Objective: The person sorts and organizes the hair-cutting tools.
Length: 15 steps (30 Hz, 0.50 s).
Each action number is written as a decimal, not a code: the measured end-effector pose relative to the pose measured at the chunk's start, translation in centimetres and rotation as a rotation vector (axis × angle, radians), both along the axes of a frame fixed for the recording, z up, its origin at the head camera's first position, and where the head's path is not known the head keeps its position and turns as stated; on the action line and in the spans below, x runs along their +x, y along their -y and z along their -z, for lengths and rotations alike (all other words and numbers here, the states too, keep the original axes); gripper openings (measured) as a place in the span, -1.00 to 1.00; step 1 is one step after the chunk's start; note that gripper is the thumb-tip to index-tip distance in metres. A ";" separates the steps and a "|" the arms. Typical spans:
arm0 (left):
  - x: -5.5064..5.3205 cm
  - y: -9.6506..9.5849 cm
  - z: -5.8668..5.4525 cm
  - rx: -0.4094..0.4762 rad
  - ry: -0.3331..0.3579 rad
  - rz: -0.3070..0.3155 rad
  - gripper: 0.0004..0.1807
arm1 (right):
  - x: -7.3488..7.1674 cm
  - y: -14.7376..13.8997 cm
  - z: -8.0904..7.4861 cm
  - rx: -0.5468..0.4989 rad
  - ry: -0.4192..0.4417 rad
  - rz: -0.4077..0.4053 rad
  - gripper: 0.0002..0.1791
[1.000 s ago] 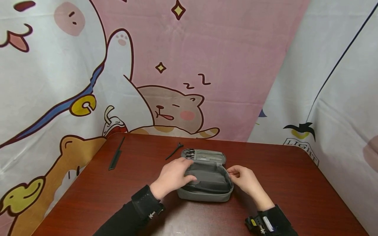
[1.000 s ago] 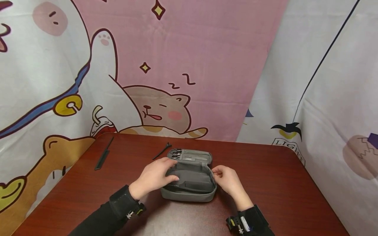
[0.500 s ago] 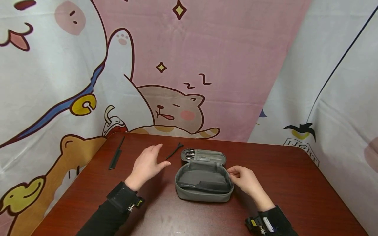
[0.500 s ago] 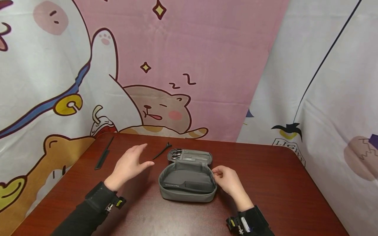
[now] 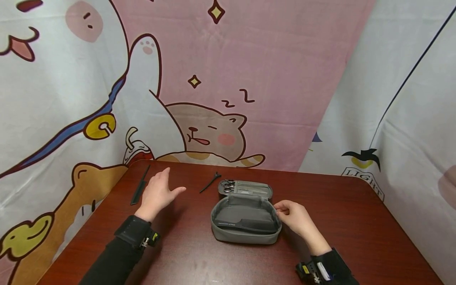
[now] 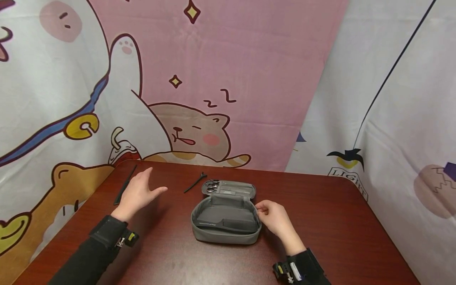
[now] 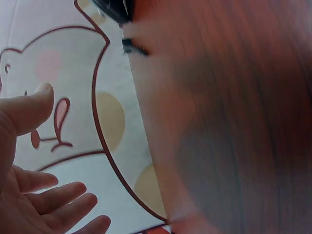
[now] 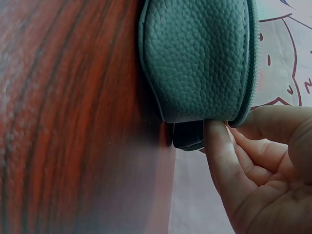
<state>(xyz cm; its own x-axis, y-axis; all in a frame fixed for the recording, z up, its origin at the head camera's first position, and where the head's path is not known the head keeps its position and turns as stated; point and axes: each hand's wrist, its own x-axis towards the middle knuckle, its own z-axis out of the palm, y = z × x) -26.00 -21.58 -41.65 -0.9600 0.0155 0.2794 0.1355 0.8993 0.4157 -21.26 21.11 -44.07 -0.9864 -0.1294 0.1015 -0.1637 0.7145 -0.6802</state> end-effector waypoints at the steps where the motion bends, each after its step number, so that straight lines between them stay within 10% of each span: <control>1: -0.2 0.3 0.0 -0.002 0.005 -0.011 0.02 | 0.0 0.0 0.0 0.000 0.000 -0.001 -0.86; 15: -1.7 5.3 0.2 -0.025 0.045 -0.118 0.12 | -0.1 -0.1 0.1 0.007 -0.003 -0.004 -0.86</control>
<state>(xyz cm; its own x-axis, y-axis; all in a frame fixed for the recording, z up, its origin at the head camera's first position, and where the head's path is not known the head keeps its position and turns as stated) -27.65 -26.90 -41.89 -0.9672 -0.0917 0.2371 0.0102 0.9179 0.3967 -21.36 21.18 -44.12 -0.9856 -0.1337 0.1039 -0.1687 0.7186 -0.6747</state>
